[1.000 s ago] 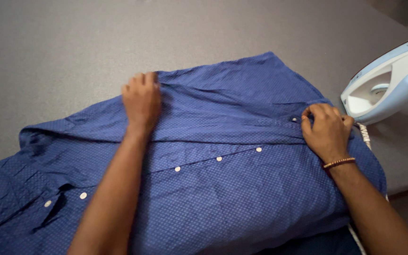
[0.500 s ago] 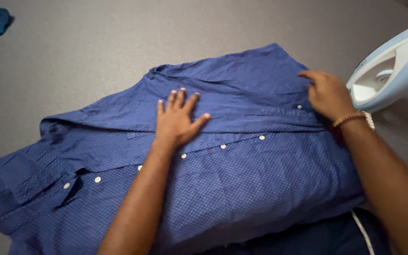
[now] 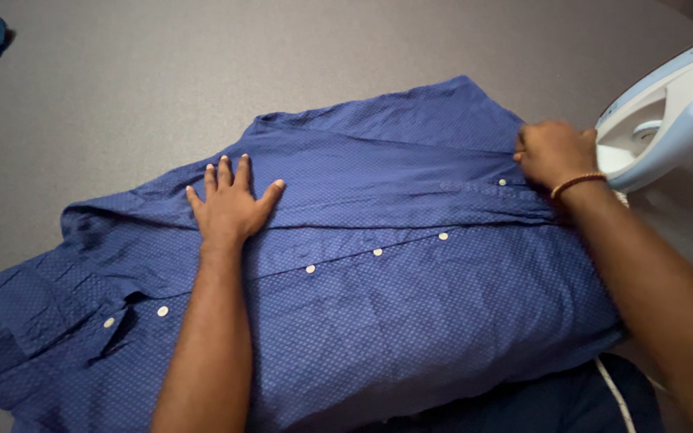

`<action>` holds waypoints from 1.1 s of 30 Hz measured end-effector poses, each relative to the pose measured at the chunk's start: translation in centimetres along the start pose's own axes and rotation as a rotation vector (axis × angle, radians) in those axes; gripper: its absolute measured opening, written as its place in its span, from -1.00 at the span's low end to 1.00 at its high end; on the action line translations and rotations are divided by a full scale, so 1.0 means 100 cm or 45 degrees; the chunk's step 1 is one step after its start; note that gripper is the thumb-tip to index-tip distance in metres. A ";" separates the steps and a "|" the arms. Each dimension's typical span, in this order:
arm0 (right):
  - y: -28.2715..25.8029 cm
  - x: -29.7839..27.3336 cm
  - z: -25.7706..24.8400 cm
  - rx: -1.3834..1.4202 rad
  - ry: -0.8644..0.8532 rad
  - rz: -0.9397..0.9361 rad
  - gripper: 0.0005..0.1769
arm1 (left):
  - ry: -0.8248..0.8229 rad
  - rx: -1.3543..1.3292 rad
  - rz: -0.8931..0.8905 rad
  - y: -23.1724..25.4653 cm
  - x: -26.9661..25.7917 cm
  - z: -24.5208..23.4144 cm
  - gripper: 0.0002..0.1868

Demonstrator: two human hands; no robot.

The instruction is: The person irons a blue patterned shirt on a bed. They smooth the fabric with their hands, use a white iron to press the front and sleeves, and flip the shirt over to iron the back.

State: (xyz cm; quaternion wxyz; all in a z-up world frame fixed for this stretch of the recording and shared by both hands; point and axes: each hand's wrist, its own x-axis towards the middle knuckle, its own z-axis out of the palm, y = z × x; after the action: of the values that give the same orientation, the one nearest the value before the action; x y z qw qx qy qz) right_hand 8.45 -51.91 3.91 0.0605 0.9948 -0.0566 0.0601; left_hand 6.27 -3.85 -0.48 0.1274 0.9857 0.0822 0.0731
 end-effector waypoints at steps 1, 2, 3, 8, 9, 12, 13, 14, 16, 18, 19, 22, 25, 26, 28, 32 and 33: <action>-0.006 -0.001 0.003 0.002 0.136 -0.086 -0.77 | -0.009 0.009 -0.001 0.000 -0.001 -0.002 0.00; -0.017 -0.001 0.007 0.003 0.273 -0.171 -0.74 | -0.018 0.019 -0.002 0.000 -0.002 -0.003 -0.03; -0.022 -0.004 0.008 0.002 0.409 -0.250 -0.69 | -0.031 0.025 0.003 0.002 -0.002 -0.002 -0.05; -0.137 -0.019 0.010 0.567 0.540 -0.732 -0.49 | 0.181 0.002 0.569 0.021 -0.002 0.020 -0.27; -0.165 -0.026 0.010 0.540 0.381 -0.753 -0.45 | 0.202 -0.024 0.689 0.029 -0.004 0.027 -0.30; -0.239 -0.043 0.013 0.507 0.200 -0.911 -0.29 | 0.055 -0.088 0.735 0.038 -0.010 0.035 -0.32; -0.250 -0.043 0.013 0.544 0.119 -0.880 -0.26 | 0.034 -0.057 0.693 0.037 -0.011 0.033 -0.34; -0.259 -0.044 0.013 0.580 0.039 -0.848 -0.23 | 0.013 -0.027 0.651 0.034 -0.012 0.029 -0.35; -0.260 -0.046 0.012 0.531 -0.035 -0.778 -0.18 | -0.020 0.013 0.569 0.030 -0.015 0.020 -0.35; -0.243 -0.047 0.009 0.364 -0.022 -0.700 -0.14 | -0.044 0.032 0.493 0.027 -0.015 0.015 -0.33; -0.234 -0.048 0.007 0.344 -0.045 -0.673 -0.14 | -0.033 0.023 0.463 0.025 -0.015 0.014 -0.33; -0.205 -0.049 0.006 0.296 -0.090 -0.592 -0.15 | -0.011 0.012 0.374 0.010 -0.010 0.011 -0.32; -0.173 -0.048 0.009 0.281 -0.075 -0.533 -0.16 | -0.007 0.039 0.279 -0.010 -0.002 0.011 -0.33; -0.162 -0.048 0.010 0.278 -0.063 -0.519 -0.16 | -0.001 0.050 0.250 -0.018 0.000 0.011 -0.33; -0.142 -0.050 0.015 0.261 -0.051 -0.495 -0.17 | -0.003 0.064 0.200 -0.034 0.000 0.011 -0.33; -0.117 -0.052 0.020 0.211 -0.027 -0.457 -0.19 | 0.008 0.082 0.106 -0.065 -0.005 0.004 -0.33; -0.113 -0.052 0.021 0.198 -0.024 -0.447 -0.19 | 0.012 0.087 0.079 -0.073 -0.007 0.003 -0.33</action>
State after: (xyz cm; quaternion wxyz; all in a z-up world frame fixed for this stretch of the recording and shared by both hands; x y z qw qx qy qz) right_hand 4.87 -40.50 -0.09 -0.0074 0.9915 0.1222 0.0437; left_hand 4.55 2.90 -2.74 0.0911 0.9912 0.0548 0.0789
